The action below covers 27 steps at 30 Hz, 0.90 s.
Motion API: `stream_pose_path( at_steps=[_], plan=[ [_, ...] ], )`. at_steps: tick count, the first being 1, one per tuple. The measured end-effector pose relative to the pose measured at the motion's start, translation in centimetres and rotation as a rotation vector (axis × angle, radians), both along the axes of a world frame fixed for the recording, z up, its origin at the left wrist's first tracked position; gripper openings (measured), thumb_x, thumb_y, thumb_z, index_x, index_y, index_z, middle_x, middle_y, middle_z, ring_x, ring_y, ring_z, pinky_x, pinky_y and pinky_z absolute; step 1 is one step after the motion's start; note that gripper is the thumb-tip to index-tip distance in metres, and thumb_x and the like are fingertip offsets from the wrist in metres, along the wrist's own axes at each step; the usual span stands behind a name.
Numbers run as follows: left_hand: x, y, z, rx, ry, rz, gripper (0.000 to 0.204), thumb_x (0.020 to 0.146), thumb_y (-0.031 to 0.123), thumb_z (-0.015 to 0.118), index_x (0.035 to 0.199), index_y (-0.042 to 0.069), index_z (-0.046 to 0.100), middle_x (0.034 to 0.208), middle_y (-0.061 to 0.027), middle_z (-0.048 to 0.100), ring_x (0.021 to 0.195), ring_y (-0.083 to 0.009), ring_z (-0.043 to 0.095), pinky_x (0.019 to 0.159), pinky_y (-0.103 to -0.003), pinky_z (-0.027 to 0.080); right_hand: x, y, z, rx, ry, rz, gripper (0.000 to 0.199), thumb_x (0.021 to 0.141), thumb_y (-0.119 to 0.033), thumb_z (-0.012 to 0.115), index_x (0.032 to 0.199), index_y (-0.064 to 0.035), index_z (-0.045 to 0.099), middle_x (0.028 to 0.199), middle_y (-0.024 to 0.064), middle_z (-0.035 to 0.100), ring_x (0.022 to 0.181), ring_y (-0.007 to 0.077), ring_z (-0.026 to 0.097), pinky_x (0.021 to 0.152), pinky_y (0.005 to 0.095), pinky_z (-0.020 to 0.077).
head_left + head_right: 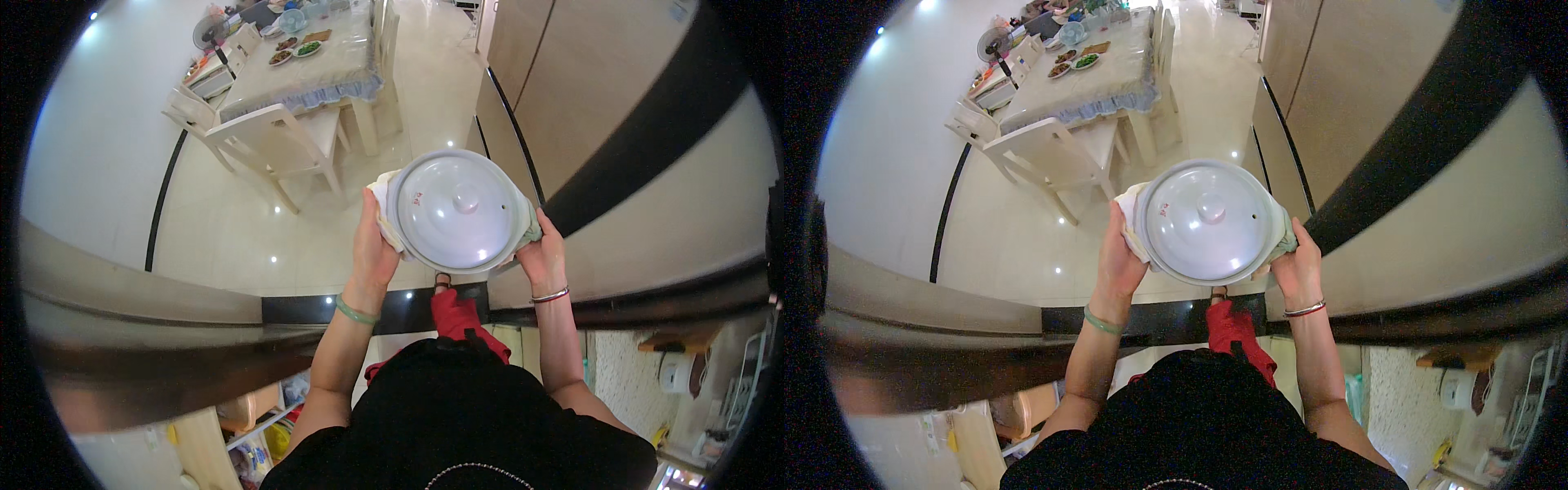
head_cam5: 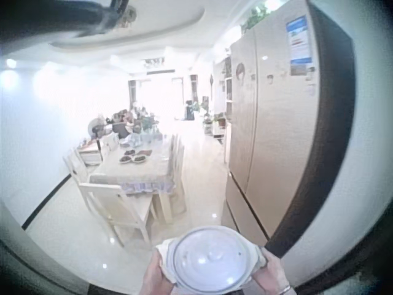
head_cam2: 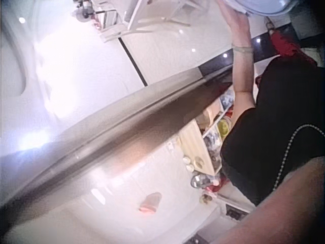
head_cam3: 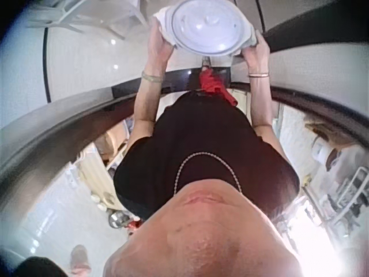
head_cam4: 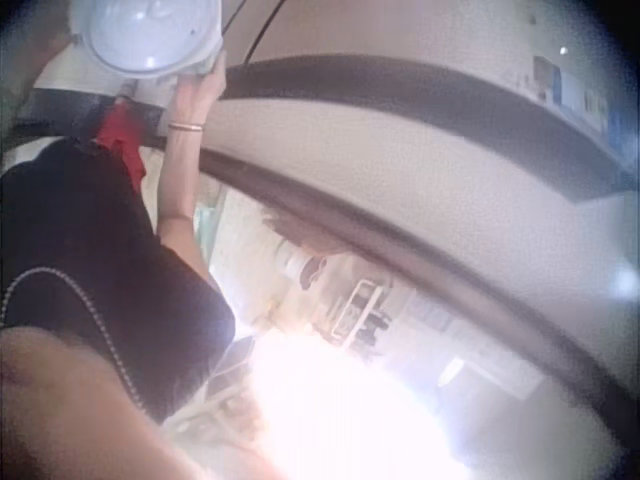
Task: The person cleans a kitchen range hood and stovetop using a cloth, repeatedly rinsing the cloth at the sink. They then carry a covered ceramic pot to a dining table, place it down, and return to the kitchen to put the cloth away. Finally, they arrange a small bag of pickled vegetables on the table.
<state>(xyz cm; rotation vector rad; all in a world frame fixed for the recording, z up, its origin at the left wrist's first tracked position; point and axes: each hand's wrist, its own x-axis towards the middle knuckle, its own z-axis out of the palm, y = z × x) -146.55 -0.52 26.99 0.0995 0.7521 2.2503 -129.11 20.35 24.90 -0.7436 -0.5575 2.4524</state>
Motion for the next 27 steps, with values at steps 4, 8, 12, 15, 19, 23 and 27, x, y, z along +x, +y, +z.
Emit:
stream_pose_path(
  at_steps=[4, 8, 12, 15, 19, 23, 27],
  plan=[
    [-7.3, 5.3, -0.7, -0.010, -0.039, 0.048, 0.051, 0.102, 0.042, 0.028, 0.135, 0.005, 0.042, 0.133, -0.0084, 0.051, 0.121, -0.0218, 0.050, 0.104, -0.037, 0.041, -8.3, 6.1, -0.4, 0.034, -0.029, 0.034, 0.037, 0.100, -0.025, 0.040, 0.123, 0.0017, 0.051, 0.125, 0.0127, 0.057, 0.117, 0.0252, 0.053, 0.103, 0.0410, 0.0385],
    [-15.0, 9.4, 0.0, 0.013, -0.056, 0.107, 0.051, 0.102, 0.042, 0.027, 0.135, 0.006, 0.042, 0.135, -0.0085, 0.049, 0.122, -0.0220, 0.049, 0.104, -0.038, 0.041, -17.2, 10.7, 1.0, 0.051, -0.022, 0.110, 0.037, 0.100, -0.025, 0.041, 0.123, 0.0016, 0.051, 0.125, 0.0131, 0.057, 0.116, 0.0251, 0.053, 0.102, 0.0415, 0.0393],
    [-23.3, 12.9, 1.4, 0.048, -0.014, 0.144, 0.052, 0.102, 0.042, 0.027, 0.136, 0.006, 0.041, 0.136, -0.0085, 0.048, 0.123, -0.0220, 0.048, 0.104, -0.038, 0.041, -26.8, 15.0, 3.3, 0.118, -0.009, 0.190, 0.038, 0.100, -0.026, 0.038, 0.124, 0.0017, 0.050, 0.125, 0.0136, 0.057, 0.116, 0.0257, 0.053, 0.102, 0.0418, 0.0393],
    [-29.3, 15.2, 2.4, 0.065, -0.014, 0.162, 0.052, 0.102, 0.043, 0.026, 0.135, 0.006, 0.041, 0.135, -0.0083, 0.049, 0.123, -0.0219, 0.048, 0.104, -0.038, 0.041, -33.3, 17.7, 4.2, 0.108, -0.038, 0.206, 0.039, 0.101, -0.026, 0.037, 0.125, 0.0025, 0.049, 0.126, 0.0140, 0.056, 0.117, 0.0261, 0.053, 0.103, 0.0417, 0.0389],
    [-38.2, 18.6, 2.6, 0.066, -0.032, 0.180, 0.052, 0.102, 0.042, 0.027, 0.135, 0.006, 0.042, 0.134, -0.0078, 0.049, 0.123, -0.0216, 0.049, 0.104, -0.038, 0.041, -42.7, 21.5, 4.4, 0.100, -0.037, 0.218, 0.041, 0.101, -0.025, 0.035, 0.126, 0.0040, 0.047, 0.128, 0.0147, 0.054, 0.117, 0.0268, 0.052, 0.103, 0.0422, 0.0389],
    [-48.0, 21.6, 1.0, 0.066, -0.062, 0.190, 0.051, 0.102, 0.042, 0.028, 0.134, 0.005, 0.043, 0.134, -0.0076, 0.050, 0.122, -0.0213, 0.049, 0.103, -0.038, 0.042, -52.4, 24.7, 2.9, 0.100, -0.018, 0.223, 0.041, 0.101, -0.024, 0.033, 0.126, 0.0045, 0.046, 0.129, 0.0152, 0.053, 0.118, 0.0271, 0.051, 0.103, 0.0431, 0.0387],
    [-57.3, 25.1, 0.4, 0.010, -0.038, 0.188, 0.051, 0.102, 0.041, 0.029, 0.133, 0.005, 0.043, 0.133, -0.0081, 0.051, 0.121, -0.0212, 0.050, 0.103, -0.038, 0.042, -61.7, 27.6, 1.1, 0.082, -0.022, 0.197, 0.039, 0.101, -0.023, 0.032, 0.125, 0.0046, 0.047, 0.128, 0.0153, 0.053, 0.120, 0.0269, 0.050, 0.103, 0.0435, 0.0386]
  ],
)
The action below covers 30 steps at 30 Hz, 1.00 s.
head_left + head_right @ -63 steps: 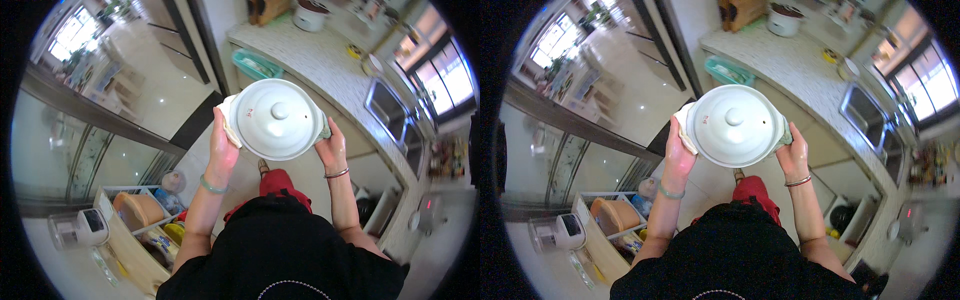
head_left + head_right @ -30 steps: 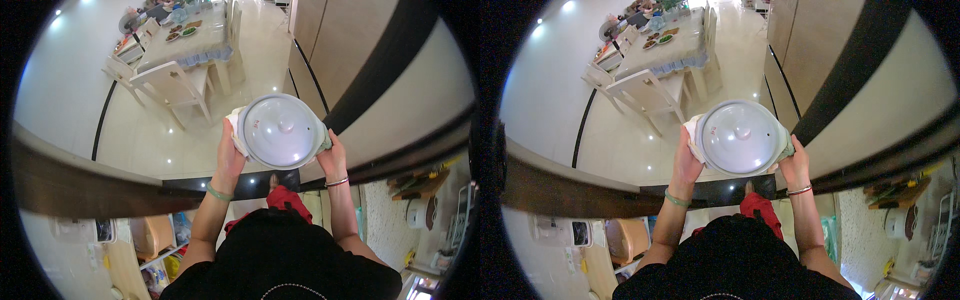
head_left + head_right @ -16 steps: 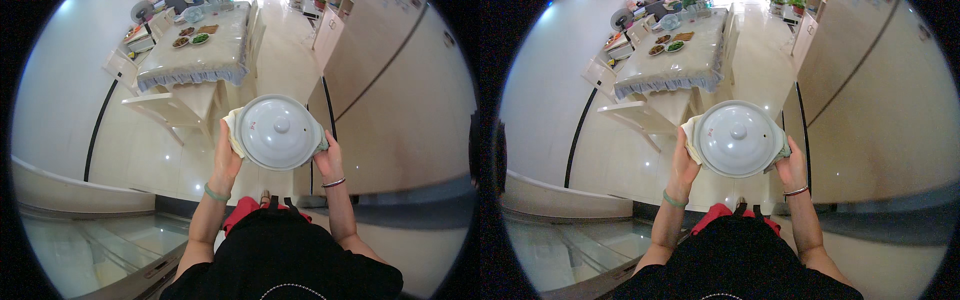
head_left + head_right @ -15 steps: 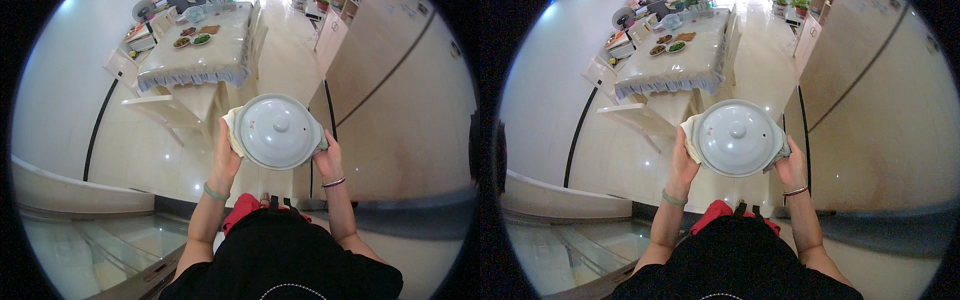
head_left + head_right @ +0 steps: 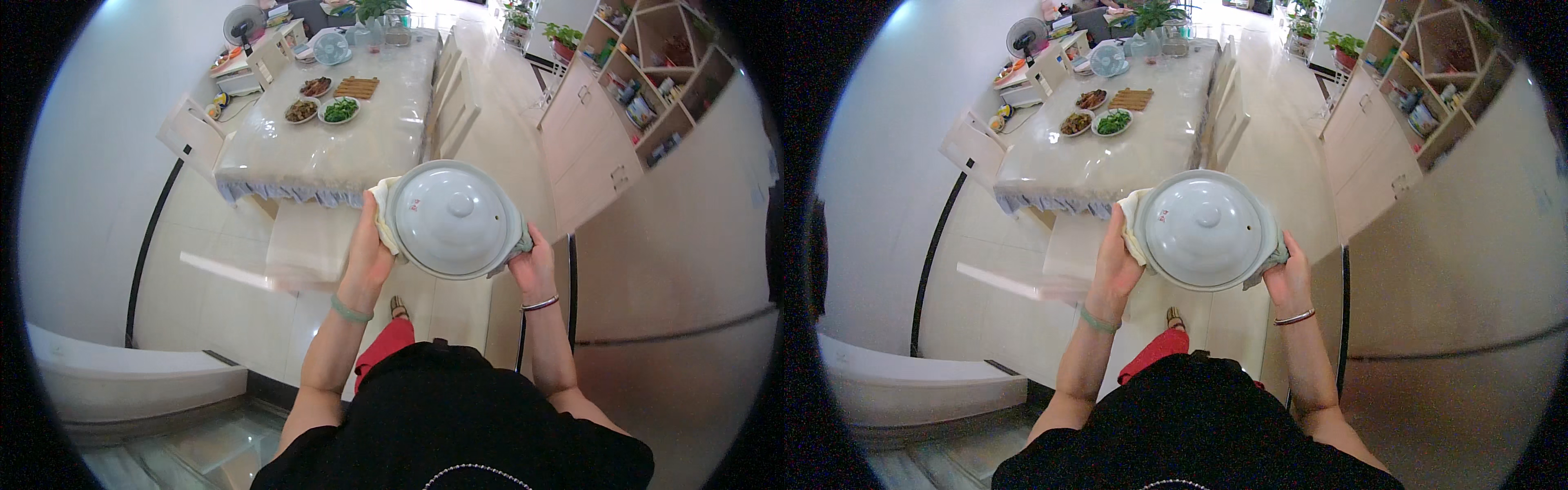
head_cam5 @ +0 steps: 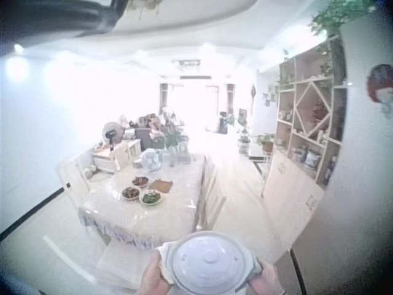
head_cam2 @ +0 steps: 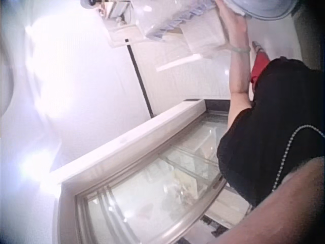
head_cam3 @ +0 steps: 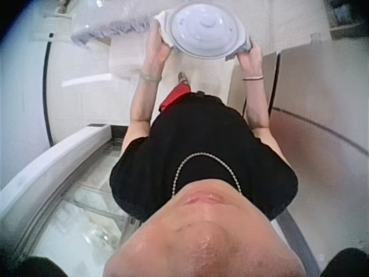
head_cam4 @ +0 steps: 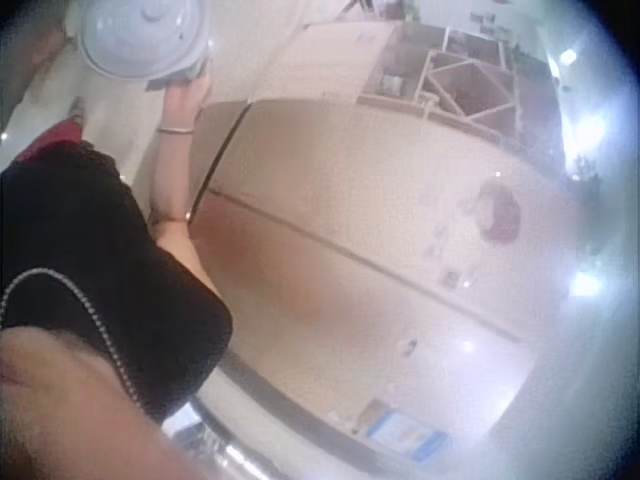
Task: The person cleans a kitchen range hood and stovetop using a cloth, repeatedly rinsing the cloth at the sink. They then carry a covered ceramic pot to a dining table, place it down, and return to the kitchen to put the cloth away. Finally, they arrange a small bag of pickled vegetables on the table.
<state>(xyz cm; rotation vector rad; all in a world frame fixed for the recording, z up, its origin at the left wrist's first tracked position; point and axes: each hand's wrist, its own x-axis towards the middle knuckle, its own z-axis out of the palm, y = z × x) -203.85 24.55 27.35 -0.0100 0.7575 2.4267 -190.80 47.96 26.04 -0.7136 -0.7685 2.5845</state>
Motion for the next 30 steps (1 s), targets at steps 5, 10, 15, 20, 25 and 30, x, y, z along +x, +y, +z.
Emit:
stream_pose_path(
  at_steps=[5, 10, 15, 20, 25, 30],
  plan=[
    [-11.8, 3.4, -2.0, -0.050, 0.043, -0.033, 0.050, 0.102, 0.040, 0.029, 0.133, 0.004, 0.044, 0.132, -0.0091, 0.051, 0.120, -0.0216, 0.051, 0.102, -0.038, 0.043, -10.9, 3.1, -2.2, -0.018, 0.002, -0.067, 0.036, 0.101, -0.020, 0.033, 0.121, 0.0046, 0.048, 0.124, 0.0136, 0.055, 0.117, 0.0240, 0.051, 0.101, 0.0418, 0.0395],
    [-21.8, 6.0, -1.4, -0.065, 0.015, -0.025, 0.049, 0.102, 0.040, 0.029, 0.133, 0.004, 0.044, 0.131, -0.0094, 0.052, 0.119, -0.0219, 0.051, 0.101, -0.037, 0.043, -21.2, 5.3, -3.2, -0.010, 0.029, -0.080, 0.035, 0.101, -0.020, 0.032, 0.121, 0.0048, 0.048, 0.124, 0.0136, 0.055, 0.116, 0.0243, 0.051, 0.101, 0.0417, 0.0396],
    [-32.5, 8.5, -4.5, -0.035, 0.045, -0.001, 0.050, 0.102, 0.041, 0.029, 0.130, 0.004, 0.046, 0.126, -0.0096, 0.055, 0.114, -0.0200, 0.055, 0.097, -0.036, 0.046, -31.9, 7.6, -4.0, -0.020, -0.011, -0.038, 0.039, 0.101, -0.022, 0.031, 0.126, 0.0050, 0.044, 0.131, 0.0147, 0.050, 0.122, 0.0271, 0.047, 0.105, 0.0436, 0.0364],
    [-42.7, 10.4, -8.1, -0.066, -0.008, 0.074, 0.048, 0.102, 0.039, 0.030, 0.129, 0.003, 0.047, 0.124, -0.0102, 0.056, 0.111, -0.0204, 0.057, 0.094, -0.035, 0.049, -43.0, 10.0, -7.4, -0.068, -0.015, 0.001, 0.038, 0.101, -0.021, 0.031, 0.125, 0.0045, 0.045, 0.129, 0.0144, 0.051, 0.120, 0.0271, 0.048, 0.104, 0.0435, 0.0377],
    [-51.5, 11.8, -11.6, -0.122, -0.100, 0.172, 0.046, 0.102, 0.037, 0.032, 0.129, 0.003, 0.047, 0.125, -0.0105, 0.056, 0.112, -0.0207, 0.057, 0.095, -0.036, 0.049, -53.0, 12.2, -11.2, -0.118, -0.028, 0.051, 0.036, 0.100, -0.019, 0.033, 0.122, 0.0042, 0.048, 0.127, 0.0140, 0.053, 0.119, 0.0268, 0.050, 0.103, 0.0433, 0.0388],
    [-59.6, 12.2, -15.3, -0.162, -0.108, 0.175, 0.045, 0.102, 0.035, 0.035, 0.131, 0.003, 0.045, 0.126, -0.0100, 0.055, 0.111, -0.0200, 0.057, 0.094, -0.036, 0.050, -61.6, 13.0, -13.8, -0.137, -0.054, 0.094, 0.033, 0.099, -0.017, 0.036, 0.119, 0.0041, 0.051, 0.121, 0.0126, 0.056, 0.113, 0.0252, 0.053, 0.099, 0.0410, 0.0414]
  ],
)
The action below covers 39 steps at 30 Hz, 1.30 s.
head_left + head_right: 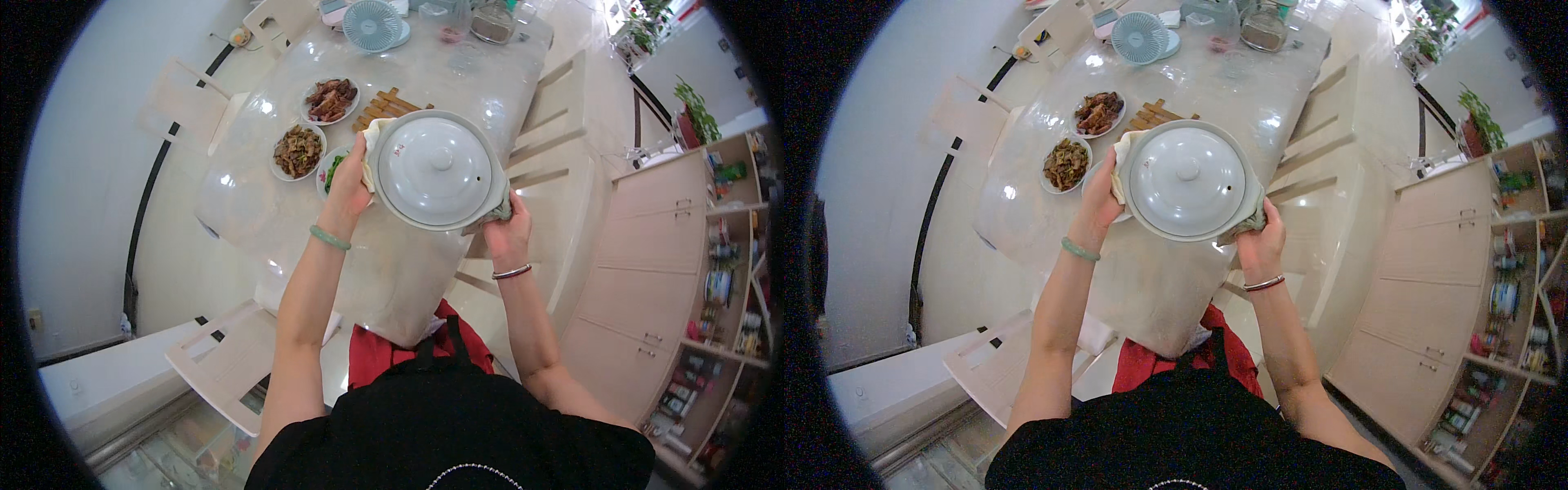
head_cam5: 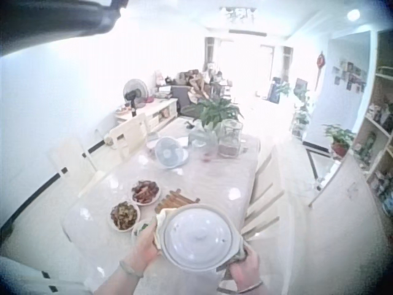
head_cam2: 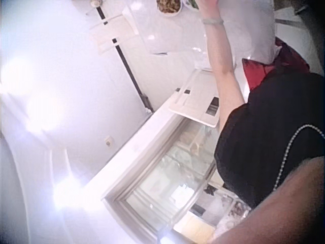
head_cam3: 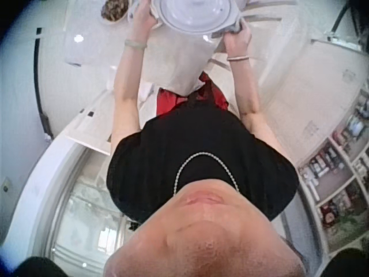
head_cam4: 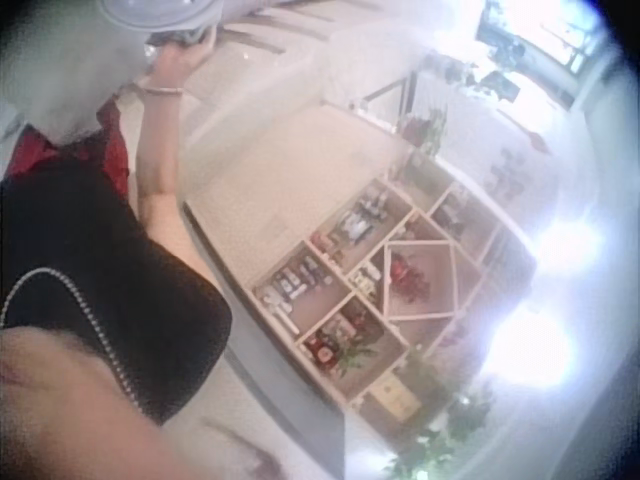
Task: The person cleans a kitchen range hood and stovetop using a cloth, repeatedly rinsing the cloth at the sink. They then carry a covered ceramic pot to a dining table, place it down, and return to the kitchen to put the cloth away. Finally, they arrange a small bag of pickled vegetables on the table.
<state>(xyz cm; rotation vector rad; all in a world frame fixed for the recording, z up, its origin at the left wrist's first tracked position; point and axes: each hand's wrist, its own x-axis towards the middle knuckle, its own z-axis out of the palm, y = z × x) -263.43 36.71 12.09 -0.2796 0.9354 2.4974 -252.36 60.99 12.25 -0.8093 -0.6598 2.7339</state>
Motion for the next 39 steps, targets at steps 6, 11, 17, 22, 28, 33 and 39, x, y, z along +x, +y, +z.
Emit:
stream_pose_path(
  at_steps=[6, 11, 17, 22, 28, 33, 39],
  plan=[
    [-7.8, -0.1, -2.9, -0.105, 0.013, -0.039, 0.044, 0.102, 0.034, 0.035, 0.132, 0.003, 0.044, 0.125, -0.0098, 0.056, 0.109, -0.0196, 0.058, 0.091, -0.035, 0.052, -8.1, 0.4, -4.9, -0.050, 0.000, 0.016, 0.028, 0.096, -0.015, 0.041, 0.111, 0.0041, 0.054, 0.115, 0.0110, 0.059, 0.108, 0.0229, 0.056, 0.097, 0.0386, 0.0428],
    [-13.3, -1.2, -6.4, -0.069, -0.021, -0.049, 0.043, 0.102, 0.034, 0.035, 0.130, 0.003, 0.046, 0.124, -0.0096, 0.056, 0.107, -0.0189, 0.059, 0.090, -0.034, 0.052, -13.3, -0.4, -8.3, -0.091, -0.056, -0.007, 0.030, 0.095, -0.016, 0.039, 0.113, 0.0040, 0.054, 0.118, 0.0125, 0.058, 0.113, 0.0246, 0.053, 0.101, 0.0406, 0.0401],
    [-17.6, -1.6, -9.4, -0.103, -0.047, -0.030, 0.039, 0.102, 0.030, 0.036, 0.126, 0.002, 0.050, 0.119, -0.0085, 0.059, 0.104, -0.0179, 0.060, 0.088, -0.034, 0.052, -17.5, -1.2, -9.3, -0.079, -0.051, 0.010, 0.030, 0.096, -0.015, 0.040, 0.115, 0.0044, 0.054, 0.119, 0.0126, 0.058, 0.114, 0.0248, 0.053, 0.101, 0.0402, 0.0401],
    [-19.9, -2.0, -10.6, -0.079, -0.040, -0.042, 0.036, 0.102, 0.027, 0.039, 0.125, 0.002, 0.051, 0.118, -0.0076, 0.059, 0.102, -0.0165, 0.060, 0.087, -0.032, 0.052, -19.4, -1.9, -10.0, -0.058, -0.057, -0.014, 0.028, 0.095, -0.013, 0.040, 0.112, 0.0057, 0.054, 0.118, 0.0129, 0.058, 0.113, 0.0248, 0.053, 0.101, 0.0400, 0.0396],
    [-21.2, -2.6, -11.3, -0.150, -0.050, -0.024, 0.037, 0.101, 0.027, 0.042, 0.127, 0.002, 0.050, 0.119, -0.0063, 0.059, 0.103, -0.0149, 0.059, 0.088, -0.031, 0.051, -20.4, -2.8, -9.6, -0.058, -0.100, -0.030, 0.030, 0.095, -0.013, 0.041, 0.115, 0.0053, 0.053, 0.121, 0.0123, 0.057, 0.115, 0.0243, 0.052, 0.102, 0.0396, 0.0389],
    [-21.0, -2.6, -10.6, -0.230, -0.024, 0.034, 0.039, 0.100, 0.028, 0.044, 0.128, 0.002, 0.051, 0.119, -0.0058, 0.058, 0.104, -0.0140, 0.057, 0.089, -0.029, 0.048, -20.2, -1.4, -11.2, -0.026, -0.058, 0.015, 0.032, 0.096, -0.013, 0.042, 0.120, 0.0038, 0.053, 0.124, 0.0108, 0.056, 0.117, 0.0231, 0.051, 0.103, 0.0375, 0.0382],
    [-19.7, -5.3, -7.4, -0.385, 0.037, 0.247, 0.040, 0.100, 0.031, 0.044, 0.127, 0.001, 0.049, 0.119, -0.0083, 0.057, 0.103, -0.0183, 0.059, 0.086, -0.032, 0.051, -18.1, -0.7, -10.8, 0.611, -0.142, 0.069, 0.030, 0.096, -0.011, 0.044, 0.121, 0.0026, 0.054, 0.123, 0.0091, 0.058, 0.117, 0.0225, 0.050, 0.102, 0.0359, 0.0366]
  ],
)
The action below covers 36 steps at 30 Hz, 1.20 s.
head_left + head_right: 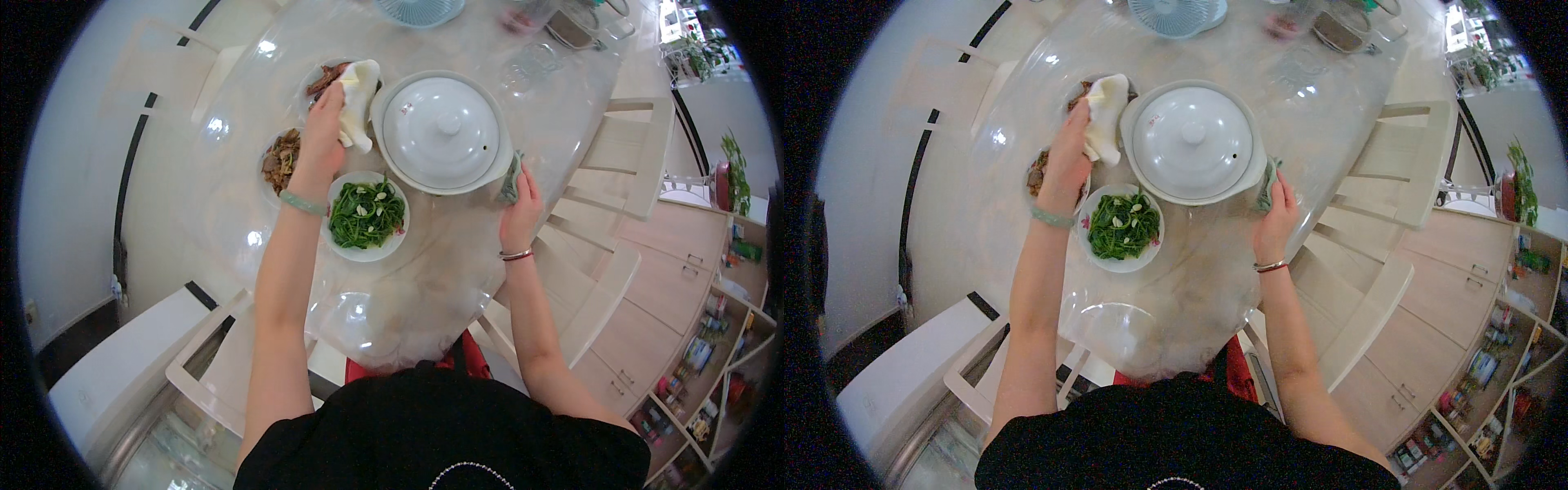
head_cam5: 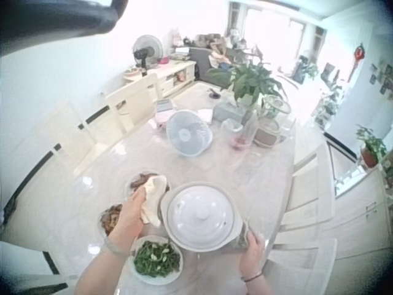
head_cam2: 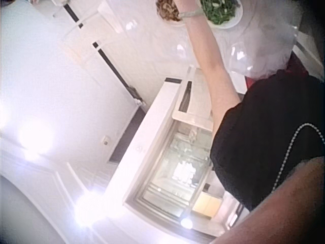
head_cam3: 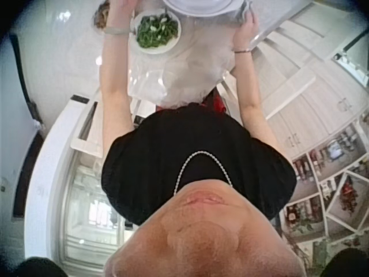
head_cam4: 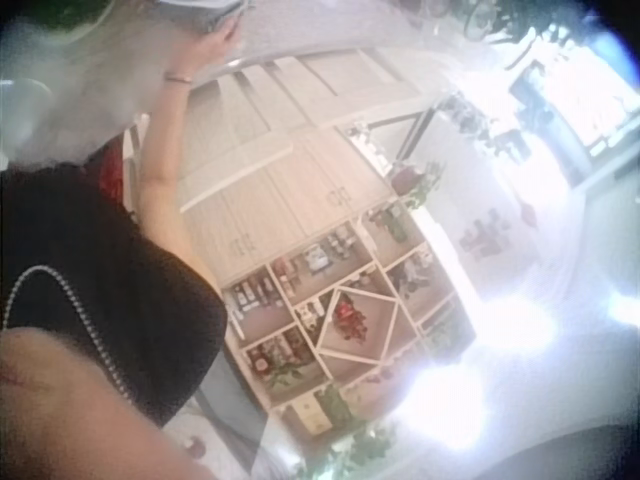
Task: The person cleans a kitchen range hood and stovetop using a cloth, repeatedly rinsing the cloth at the sink. They then carry a covered ceramic pot to a dining table, place it down, and return to the kitchen to put the cloth away. Finally, they arrange a small bag of pickled vegetables on the table.
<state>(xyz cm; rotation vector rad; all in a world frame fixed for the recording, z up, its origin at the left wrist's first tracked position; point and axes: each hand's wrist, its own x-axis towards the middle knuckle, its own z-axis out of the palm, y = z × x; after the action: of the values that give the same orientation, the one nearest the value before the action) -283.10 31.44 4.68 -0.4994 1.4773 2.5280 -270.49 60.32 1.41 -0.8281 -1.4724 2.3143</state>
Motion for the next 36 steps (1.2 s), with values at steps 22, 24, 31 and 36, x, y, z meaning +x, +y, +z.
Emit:
stream_pose_path(
  at_steps=[22, 24, 31, 36],
  plan=[
    [26.5, -1.2, -5.2, -0.005, -0.277, 0.391, 0.043, 0.101, 0.027, 0.042, 0.133, -0.001, 0.043, 0.120, -0.0084, 0.057, 0.105, -0.0173, 0.058, 0.088, -0.032, 0.050, 8.4, -5.6, -5.7, 1.473, 0.118, 0.669, 0.043, 0.081, -0.006, 0.058, 0.124, -0.0097, 0.053, 0.134, 0.0048, 0.048, 0.118, 0.0301, 0.043, 0.099, 0.0457, 0.0352],
    [26.4, -0.6, -5.4, -0.011, -0.263, 0.431, 0.043, 0.101, 0.027, 0.043, 0.134, 0.000, 0.042, 0.121, -0.0077, 0.057, 0.105, -0.0168, 0.058, 0.088, -0.031, 0.049, 8.7, -5.9, -5.5, 1.469, 0.114, 0.683, 0.043, 0.081, -0.007, 0.058, 0.123, -0.0099, 0.054, 0.134, 0.0043, 0.048, 0.117, 0.0293, 0.043, 0.098, 0.0458, 0.0349],
    [27.7, 1.6, -6.7, 0.122, -0.216, 0.463, 0.038, 0.100, 0.027, 0.043, 0.129, 0.002, 0.049, 0.118, -0.0048, 0.058, 0.102, -0.0137, 0.058, 0.084, -0.030, 0.050, 11.5, -7.8, -5.8, 1.495, 0.181, 0.718, 0.039, 0.083, -0.011, 0.057, 0.121, -0.0105, 0.056, 0.134, 0.0025, 0.049, 0.116, 0.0273, 0.043, 0.097, 0.0447, 0.0337],
    [29.3, 3.2, -5.1, 0.064, -0.196, 0.457, 0.043, 0.101, 0.028, 0.043, 0.134, 0.001, 0.044, 0.125, -0.0073, 0.055, 0.109, -0.0150, 0.055, 0.089, -0.029, 0.046, 14.0, -8.9, -5.8, 1.536, 0.150, 0.750, 0.038, 0.084, -0.012, 0.056, 0.122, -0.0093, 0.056, 0.135, 0.0036, 0.049, 0.117, 0.0278, 0.043, 0.098, 0.0450, 0.0338]
  ],
)
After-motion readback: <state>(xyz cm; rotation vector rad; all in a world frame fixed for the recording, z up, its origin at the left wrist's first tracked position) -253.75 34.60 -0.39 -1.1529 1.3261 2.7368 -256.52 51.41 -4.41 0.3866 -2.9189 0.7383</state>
